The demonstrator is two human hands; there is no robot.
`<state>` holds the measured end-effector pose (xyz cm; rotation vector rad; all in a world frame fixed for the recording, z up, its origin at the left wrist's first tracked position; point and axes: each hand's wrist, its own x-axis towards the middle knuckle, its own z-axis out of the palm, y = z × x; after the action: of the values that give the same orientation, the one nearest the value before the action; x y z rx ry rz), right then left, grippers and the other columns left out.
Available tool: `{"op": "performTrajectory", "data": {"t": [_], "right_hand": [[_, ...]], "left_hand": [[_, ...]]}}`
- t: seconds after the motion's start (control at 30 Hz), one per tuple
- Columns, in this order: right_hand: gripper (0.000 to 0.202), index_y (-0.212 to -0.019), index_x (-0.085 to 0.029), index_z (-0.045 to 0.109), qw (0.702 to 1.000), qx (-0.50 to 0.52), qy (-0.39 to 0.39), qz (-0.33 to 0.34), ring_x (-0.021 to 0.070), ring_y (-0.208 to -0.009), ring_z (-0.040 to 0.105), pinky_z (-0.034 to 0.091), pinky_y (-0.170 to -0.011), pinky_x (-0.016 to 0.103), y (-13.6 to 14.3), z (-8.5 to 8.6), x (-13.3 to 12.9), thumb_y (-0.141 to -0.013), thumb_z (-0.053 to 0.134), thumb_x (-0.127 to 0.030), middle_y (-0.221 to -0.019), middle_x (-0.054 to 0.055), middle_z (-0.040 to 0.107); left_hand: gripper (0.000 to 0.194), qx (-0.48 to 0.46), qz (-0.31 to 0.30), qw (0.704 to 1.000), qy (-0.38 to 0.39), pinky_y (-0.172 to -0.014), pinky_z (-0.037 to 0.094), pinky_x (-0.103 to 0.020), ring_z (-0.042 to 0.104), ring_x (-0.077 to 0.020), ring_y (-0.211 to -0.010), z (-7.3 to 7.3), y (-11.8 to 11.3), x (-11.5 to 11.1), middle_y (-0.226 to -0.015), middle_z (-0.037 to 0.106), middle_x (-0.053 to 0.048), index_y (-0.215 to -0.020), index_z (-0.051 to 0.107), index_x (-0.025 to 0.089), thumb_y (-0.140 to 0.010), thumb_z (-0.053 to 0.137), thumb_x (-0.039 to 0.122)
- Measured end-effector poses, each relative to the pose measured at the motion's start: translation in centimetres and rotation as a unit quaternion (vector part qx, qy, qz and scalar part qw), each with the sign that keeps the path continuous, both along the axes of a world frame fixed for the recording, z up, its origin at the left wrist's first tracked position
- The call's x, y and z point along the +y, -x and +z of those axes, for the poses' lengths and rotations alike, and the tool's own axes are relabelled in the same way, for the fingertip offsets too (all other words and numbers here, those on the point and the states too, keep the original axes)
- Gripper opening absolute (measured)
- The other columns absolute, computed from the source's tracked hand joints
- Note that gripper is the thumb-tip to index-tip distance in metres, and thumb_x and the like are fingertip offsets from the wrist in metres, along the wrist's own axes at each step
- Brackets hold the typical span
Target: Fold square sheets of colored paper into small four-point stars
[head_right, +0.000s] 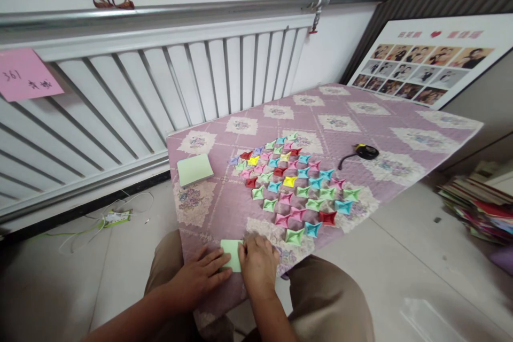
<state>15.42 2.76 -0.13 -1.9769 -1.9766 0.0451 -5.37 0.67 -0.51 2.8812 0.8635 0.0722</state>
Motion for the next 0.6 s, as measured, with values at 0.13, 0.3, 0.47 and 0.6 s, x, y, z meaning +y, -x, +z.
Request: {"op": "performTrajectory", "data": {"t": [0.13,0.3,0.47,0.6], "right_hand": [[0.012,-0.075,-0.023,0.062,1.0,-0.01,0.006,-0.004,0.0217,-0.083,0.053,0.027,-0.07,0.033,0.03,0.2,-0.14,-0.084,0.06,-0.032,-0.083,0.003,0.063],[0.011,-0.078,-0.023,0.062,1.0,-0.014,0.0,-0.002,0.0217,-0.084,0.053,0.027,-0.07,0.033,0.19,0.21,-0.19,-0.084,0.059,-0.031,-0.083,0.002,0.063],[0.01,-0.077,-0.023,0.063,1.0,-0.015,-0.002,-0.009,0.0217,-0.084,0.053,0.027,-0.071,0.033,0.19,0.3,-0.27,-0.084,0.059,-0.03,-0.084,0.003,0.063],[0.012,-0.075,-0.022,0.062,1.0,-0.009,-0.01,-0.007,0.0215,-0.083,0.053,0.027,-0.07,0.033,0.2,0.3,-0.35,-0.084,0.059,-0.03,-0.082,0.003,0.063]], "left_hand": [[0.043,0.001,0.005,1.0,-0.005,-0.109,0.02,-0.046,0.028,-0.0241,-0.134,0.09,-0.12,-0.09,-0.148,0.034,-0.005,-0.137,0.038,0.025,-0.095,0.043,0.025],[0.04,0.014,0.016,1.0,0.001,-0.109,0.02,-0.044,0.029,-0.0227,-0.134,0.59,-0.36,-0.09,-0.148,0.034,-0.004,-0.136,0.039,0.027,-0.096,0.041,0.024],[0.042,0.023,0.016,1.0,0.007,-0.109,0.019,-0.045,0.027,-0.0223,-0.135,0.48,-0.41,-0.07,-0.148,0.034,-0.004,-0.137,0.038,0.028,-0.096,0.041,0.024],[0.042,0.027,0.017,0.999,-0.001,-0.11,0.019,-0.043,0.029,-0.0218,-0.134,0.34,-0.49,-0.12,-0.146,0.036,-0.005,-0.137,0.039,0.027,-0.095,0.042,0.024]]}}
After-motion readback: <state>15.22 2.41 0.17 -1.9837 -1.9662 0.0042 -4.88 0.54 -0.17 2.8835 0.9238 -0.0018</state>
